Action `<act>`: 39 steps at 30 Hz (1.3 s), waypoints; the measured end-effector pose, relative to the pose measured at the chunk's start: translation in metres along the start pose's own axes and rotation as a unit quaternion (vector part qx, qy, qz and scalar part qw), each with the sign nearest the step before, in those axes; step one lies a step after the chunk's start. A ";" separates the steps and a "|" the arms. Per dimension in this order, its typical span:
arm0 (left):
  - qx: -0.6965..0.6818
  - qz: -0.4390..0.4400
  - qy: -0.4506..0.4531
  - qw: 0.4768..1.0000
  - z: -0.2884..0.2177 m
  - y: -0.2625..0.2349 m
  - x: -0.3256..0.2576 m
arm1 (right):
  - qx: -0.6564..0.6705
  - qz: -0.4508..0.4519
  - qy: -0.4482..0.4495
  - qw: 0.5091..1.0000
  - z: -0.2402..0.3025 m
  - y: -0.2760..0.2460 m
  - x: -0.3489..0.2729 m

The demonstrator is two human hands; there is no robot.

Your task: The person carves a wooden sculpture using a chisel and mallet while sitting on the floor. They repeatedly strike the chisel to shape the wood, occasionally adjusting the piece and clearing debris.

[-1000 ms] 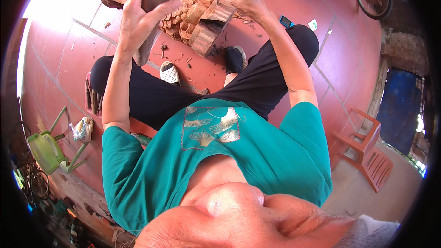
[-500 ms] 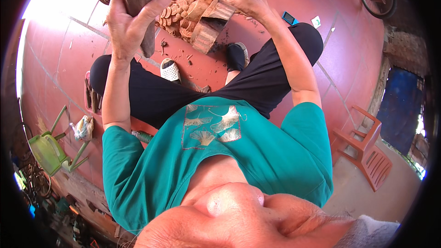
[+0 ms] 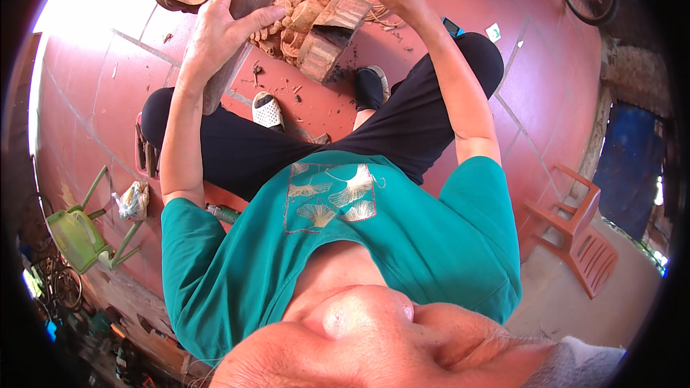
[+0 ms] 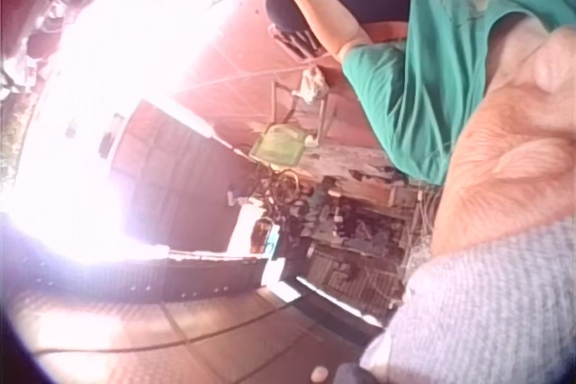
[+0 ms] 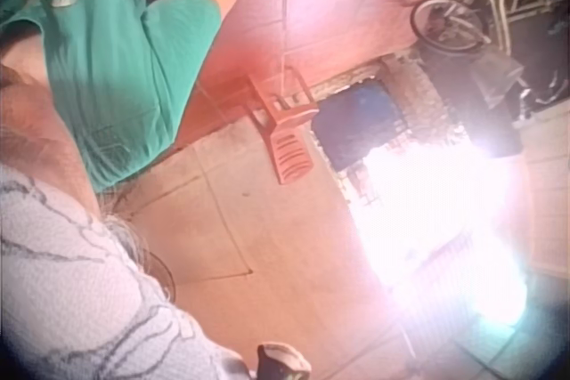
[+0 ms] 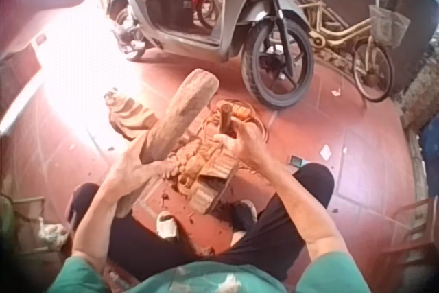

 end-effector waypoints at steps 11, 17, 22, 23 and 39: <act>-0.034 0.018 -0.015 0.999 -0.008 0.005 0.001 | 0.081 0.045 0.107 0.990 0.024 -0.002 0.009; -0.121 -0.048 0.000 0.992 -0.020 -0.002 -0.001 | 0.070 0.076 0.092 0.990 0.026 0.003 0.012; -0.181 -0.117 0.013 0.976 -0.022 -0.010 -0.003 | 0.081 0.125 0.078 0.986 0.045 0.007 0.017; -0.069 -0.102 0.022 0.992 -0.022 -0.010 0.002 | 0.060 0.112 0.044 0.991 0.034 0.013 0.011; -0.036 0.021 -0.039 0.998 -0.009 -0.001 0.006 | 0.067 -0.027 0.076 0.994 0.036 -0.021 0.023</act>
Point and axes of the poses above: each hand's wrist, its own x-axis towards the middle knuckle, its own y-axis out of the palm, z = x × y, the point moved 2 cm from there along x, towards the middle knuckle, and after that the axes turned 11 degrees about x, right-handed, at the moved point
